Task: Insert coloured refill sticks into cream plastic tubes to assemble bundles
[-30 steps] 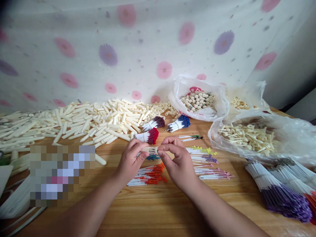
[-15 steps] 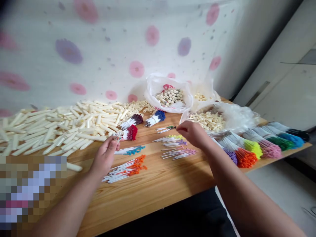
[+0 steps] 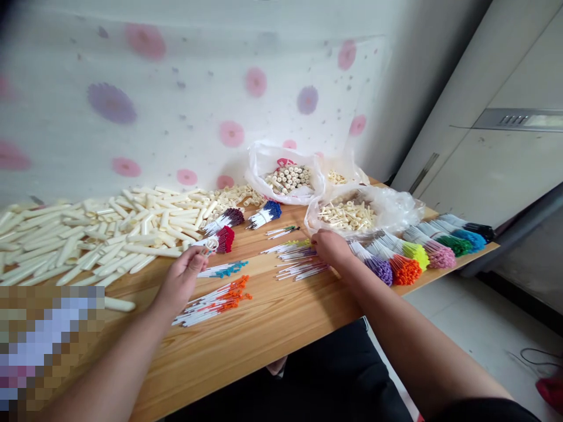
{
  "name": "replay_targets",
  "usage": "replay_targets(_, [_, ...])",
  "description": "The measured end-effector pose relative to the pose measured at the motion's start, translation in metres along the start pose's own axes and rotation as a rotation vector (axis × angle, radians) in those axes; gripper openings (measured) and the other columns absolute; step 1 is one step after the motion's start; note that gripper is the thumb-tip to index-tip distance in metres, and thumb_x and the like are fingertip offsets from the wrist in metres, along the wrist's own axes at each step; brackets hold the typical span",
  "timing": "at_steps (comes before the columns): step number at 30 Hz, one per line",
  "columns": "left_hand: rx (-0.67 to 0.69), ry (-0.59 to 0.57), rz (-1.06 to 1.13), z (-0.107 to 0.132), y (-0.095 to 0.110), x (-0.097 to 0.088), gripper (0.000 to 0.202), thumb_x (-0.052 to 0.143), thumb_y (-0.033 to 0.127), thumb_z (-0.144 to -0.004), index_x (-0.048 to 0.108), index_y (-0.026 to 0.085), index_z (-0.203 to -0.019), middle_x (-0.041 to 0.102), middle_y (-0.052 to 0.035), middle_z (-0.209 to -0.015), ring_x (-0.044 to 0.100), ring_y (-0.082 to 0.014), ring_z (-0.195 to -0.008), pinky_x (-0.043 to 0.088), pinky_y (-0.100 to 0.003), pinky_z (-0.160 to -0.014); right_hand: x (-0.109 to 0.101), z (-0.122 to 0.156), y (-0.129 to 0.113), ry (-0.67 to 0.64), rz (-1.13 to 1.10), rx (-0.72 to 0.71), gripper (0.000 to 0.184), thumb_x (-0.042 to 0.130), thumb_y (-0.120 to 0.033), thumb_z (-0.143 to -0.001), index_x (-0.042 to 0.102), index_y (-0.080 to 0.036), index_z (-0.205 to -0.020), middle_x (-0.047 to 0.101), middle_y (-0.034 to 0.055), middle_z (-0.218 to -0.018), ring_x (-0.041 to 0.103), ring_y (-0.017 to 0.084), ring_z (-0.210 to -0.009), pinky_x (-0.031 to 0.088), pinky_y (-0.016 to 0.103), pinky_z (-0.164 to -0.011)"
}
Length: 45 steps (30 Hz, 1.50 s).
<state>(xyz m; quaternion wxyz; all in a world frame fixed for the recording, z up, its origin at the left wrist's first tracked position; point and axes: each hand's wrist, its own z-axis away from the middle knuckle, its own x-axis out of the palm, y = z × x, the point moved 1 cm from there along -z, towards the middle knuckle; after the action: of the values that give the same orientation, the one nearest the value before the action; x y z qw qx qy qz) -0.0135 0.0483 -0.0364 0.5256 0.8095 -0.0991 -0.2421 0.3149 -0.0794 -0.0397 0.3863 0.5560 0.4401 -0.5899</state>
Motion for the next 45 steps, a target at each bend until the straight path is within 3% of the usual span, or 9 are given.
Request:
replay_targets(9, [0.039, -0.13, 0.034, 0.005, 0.006, 0.002, 0.039, 0.06, 0.055, -0.077, 0.056, 0.017, -0.076, 0.042, 0.0033, -0.066, 0.037, -0.0115, -0.061, 0.032, -0.024, -0.061, 0.003, -0.002, 0.004, -0.004, 0.0, -0.013, 0.024, 0.048, -0.02, -0.081, 0.071, -0.021, -0.086, 0.068, 0.0057, -0.094, 0.06, 0.018, -0.083, 0.039, 0.023, -0.069])
replay_targets(20, [0.023, -0.189, -0.032, 0.005, 0.017, 0.002, 0.024, 0.063, 0.037, -0.077, 0.056, 0.015, -0.068, 0.051, 0.001, -0.066, 0.045, -0.0129, -0.065, 0.036, -0.025, -0.062, 0.001, -0.005, 0.007, 0.042, -0.05, -0.085, 0.018, 0.049, -0.015, -0.076, 0.066, -0.018, -0.076, 0.065, 0.007, -0.085, 0.058, 0.018, -0.072, 0.037, 0.026, -0.063])
replay_targets(23, [-0.013, -0.143, -0.045, 0.005, 0.017, 0.005, 0.024, 0.062, 0.036, -0.077, 0.057, 0.015, -0.066, 0.052, 0.0015, -0.063, 0.046, -0.0129, -0.062, 0.036, -0.025, -0.061, -0.014, 0.008, -0.011, 0.147, -0.115, -0.115, 0.017, 0.046, -0.018, -0.082, 0.063, -0.018, -0.08, 0.064, 0.0065, -0.086, 0.057, 0.017, -0.075, 0.039, 0.025, -0.067])
replay_targets(25, [-0.044, -0.098, -0.032, 0.006, 0.017, 0.007, 0.024, 0.061, 0.037, -0.077, 0.058, 0.015, -0.066, 0.053, 0.0017, -0.061, 0.047, -0.013, -0.062, 0.037, -0.025, -0.061, -0.028, 0.019, -0.035, 0.251, -0.265, -0.252, 0.014, 0.047, -0.018, -0.084, 0.06, -0.018, -0.08, 0.062, 0.0053, -0.083, 0.056, 0.016, -0.076, 0.04, 0.024, -0.069])
replay_targets(27, [-0.08, -0.092, 0.021, 0.008, 0.018, 0.01, 0.024, 0.061, 0.037, -0.078, 0.059, 0.016, -0.067, 0.054, 0.0017, -0.062, 0.048, -0.0128, -0.062, 0.038, -0.025, -0.062, -0.039, 0.027, -0.064, 0.239, -0.393, -0.422, 0.014, 0.046, -0.016, -0.085, 0.058, -0.018, -0.078, 0.06, 0.0042, -0.082, 0.055, 0.014, -0.074, 0.041, 0.023, -0.069])
replay_targets(32, [-0.266, -0.32, 0.223, 0.012, 0.026, 0.013, 0.03, 0.063, 0.043, -0.075, 0.062, 0.014, -0.068, 0.057, 0.0009, -0.057, 0.046, -0.0099, -0.051, 0.035, -0.023, -0.05, -0.047, 0.026, -0.125, 0.113, -0.403, -0.68, 0.02, 0.041, -0.011, -0.089, 0.058, -0.017, -0.08, 0.057, 0.0042, -0.082, 0.052, 0.012, -0.071, 0.041, 0.024, -0.067])
replay_targets(36, [-0.378, -0.371, 0.199, 0.012, 0.032, 0.01, 0.025, 0.069, 0.036, -0.069, 0.061, 0.013, -0.06, 0.056, 0.0016, -0.052, 0.041, -0.0071, -0.045, 0.029, -0.021, -0.045, -0.041, 0.012, -0.15, 0.109, -0.448, -0.79, 0.021, 0.042, -0.01, -0.088, 0.061, -0.016, -0.083, 0.058, 0.0059, -0.084, 0.053, 0.013, -0.071, 0.042, 0.024, -0.066])
replay_targets(41, [-0.419, -0.266, 0.204, 0.009, 0.028, 0.008, 0.019, 0.067, 0.028, -0.068, 0.06, 0.014, -0.059, 0.053, 0.0036, -0.048, 0.039, -0.0061, -0.044, 0.029, -0.02, -0.045, -0.022, -0.004, -0.154, 0.247, -0.781, -0.673, 0.021, 0.049, -0.014, -0.086, 0.061, -0.018, -0.103, 0.064, 0.008, -0.098, 0.061, 0.015, -0.083, 0.049, 0.027, -0.071])
replay_targets(45, [-0.446, -0.218, 0.232, 0.008, 0.023, 0.009, 0.02, 0.065, 0.031, -0.07, 0.059, 0.014, -0.063, 0.057, 0.002, -0.051, 0.038, -0.0057, -0.042, 0.028, -0.019, -0.043, -0.005, -0.007, -0.153, 0.179, -0.998, -0.581, 0.022, 0.052, -0.02, -0.087, 0.062, -0.02, -0.106, 0.066, 0.0061, -0.094, 0.063, 0.015, -0.08, 0.051, 0.029, -0.07])
